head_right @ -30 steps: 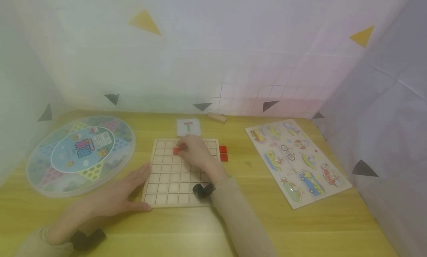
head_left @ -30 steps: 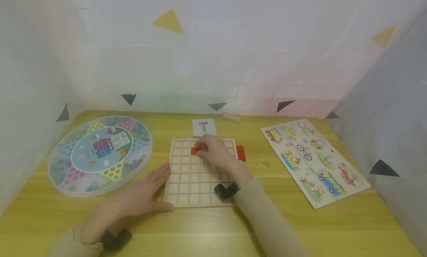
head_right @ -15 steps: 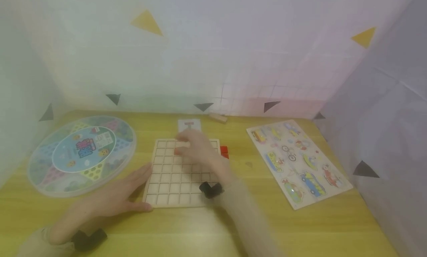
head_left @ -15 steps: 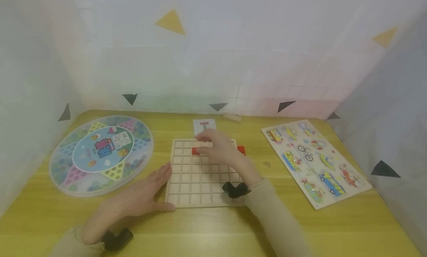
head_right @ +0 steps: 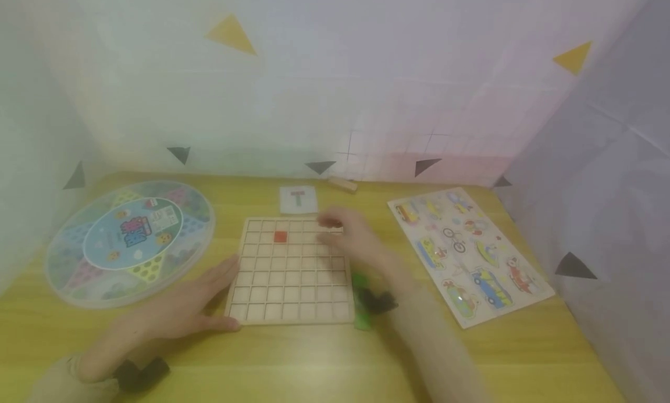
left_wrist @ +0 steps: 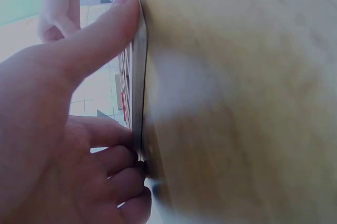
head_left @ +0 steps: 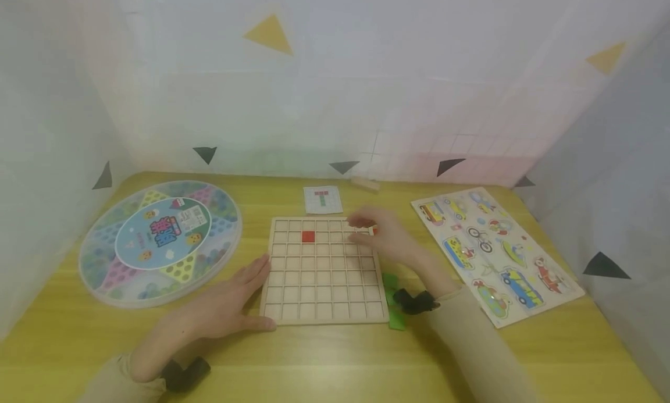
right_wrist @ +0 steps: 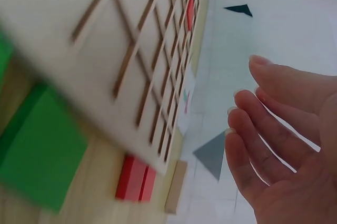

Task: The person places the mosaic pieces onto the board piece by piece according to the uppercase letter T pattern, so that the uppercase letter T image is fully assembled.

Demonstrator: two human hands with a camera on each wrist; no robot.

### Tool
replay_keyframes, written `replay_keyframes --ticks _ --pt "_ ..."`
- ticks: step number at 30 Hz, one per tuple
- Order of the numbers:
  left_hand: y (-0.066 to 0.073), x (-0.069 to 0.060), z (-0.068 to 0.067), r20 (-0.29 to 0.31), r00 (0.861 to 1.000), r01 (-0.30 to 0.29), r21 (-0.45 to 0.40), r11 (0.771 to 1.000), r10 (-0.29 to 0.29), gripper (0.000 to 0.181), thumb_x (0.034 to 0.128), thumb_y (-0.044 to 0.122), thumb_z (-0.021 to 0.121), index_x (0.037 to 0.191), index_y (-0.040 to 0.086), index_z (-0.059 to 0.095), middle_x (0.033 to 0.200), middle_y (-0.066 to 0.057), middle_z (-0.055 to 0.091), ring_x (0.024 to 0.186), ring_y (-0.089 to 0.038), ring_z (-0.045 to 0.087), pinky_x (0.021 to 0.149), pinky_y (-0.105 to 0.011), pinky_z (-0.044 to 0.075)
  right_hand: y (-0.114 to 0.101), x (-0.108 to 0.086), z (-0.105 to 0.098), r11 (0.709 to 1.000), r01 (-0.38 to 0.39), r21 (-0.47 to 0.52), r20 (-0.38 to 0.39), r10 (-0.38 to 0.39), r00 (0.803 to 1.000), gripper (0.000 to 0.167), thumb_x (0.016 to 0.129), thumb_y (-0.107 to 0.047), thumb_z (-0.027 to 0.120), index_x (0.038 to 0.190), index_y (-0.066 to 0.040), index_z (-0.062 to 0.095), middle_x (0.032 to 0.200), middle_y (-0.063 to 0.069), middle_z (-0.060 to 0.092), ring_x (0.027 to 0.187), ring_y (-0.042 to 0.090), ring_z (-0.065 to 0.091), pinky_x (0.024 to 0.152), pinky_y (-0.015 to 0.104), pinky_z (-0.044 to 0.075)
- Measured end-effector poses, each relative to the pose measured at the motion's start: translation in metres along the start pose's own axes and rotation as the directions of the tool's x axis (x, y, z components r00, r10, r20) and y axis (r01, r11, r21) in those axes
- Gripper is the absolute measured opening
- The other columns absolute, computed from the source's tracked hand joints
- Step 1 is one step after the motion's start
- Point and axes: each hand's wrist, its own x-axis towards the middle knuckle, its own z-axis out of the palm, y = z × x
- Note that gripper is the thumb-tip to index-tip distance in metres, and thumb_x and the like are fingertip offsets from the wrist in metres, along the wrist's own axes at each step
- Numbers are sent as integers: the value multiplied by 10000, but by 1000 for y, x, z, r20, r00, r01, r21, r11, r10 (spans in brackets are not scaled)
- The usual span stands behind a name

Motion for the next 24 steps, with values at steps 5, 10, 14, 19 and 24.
replay_keyframes --ticks 5,10,14,19,24 --pt "-1 1 1 -9 1000 -9 12 1000 9 1114 820 730 617 1600 75 166 1686 -99 42 1507 -438 154 1200 -576 234 6 -13 -13 996 -70 -53 4 71 997 353 906 -164 747 1226 -36 666 1196 79 696 1118 271 632 996 510 511" --pt "-1 2 2 -3 1000 -4 10 1000 4 1118 815 740 611 1603 84 165 1688 -87 37 1508 -438 150 1199 -579 236 18 -25 -23 993 -50 -105 -16 49 999 325 890 -134 763 1193 -40 691 1163 94 713 1091 281 652 987 501 514" --pt "-2 1 1 -1 1000 -4 9 1000 4 1119 817 741 606 1602 80 159 1686 -93 35 1508 -439 147 1200 -580 229 28 -35 -31 987 -48 -152 -27 44 999 313 883 -130 767 1178 -49 701 1152 97 717 1080 274 659 975 487 523" --pt "-2 2 3 -1 1000 -6 7 1000 6 1123 812 739 614 1602 83 159 1686 -89 31 1509 -433 147 1201 -575 226 33 -46 -44 977 -106 -184 -51 98 994 326 872 -145 779 1176 -55 703 1138 74 726 1081 280 654 962 507 525" --pt "-3 2 3 -6 1000 -8 11 1000 8 1127 810 736 621 1601 79 161 1685 -92 34 1509 -429 149 1201 -574 229 38 -47 -47 975 -138 -175 -42 133 990 321 881 -168 774 1176 -64 704 1135 52 727 1080 264 653 968 500 523"
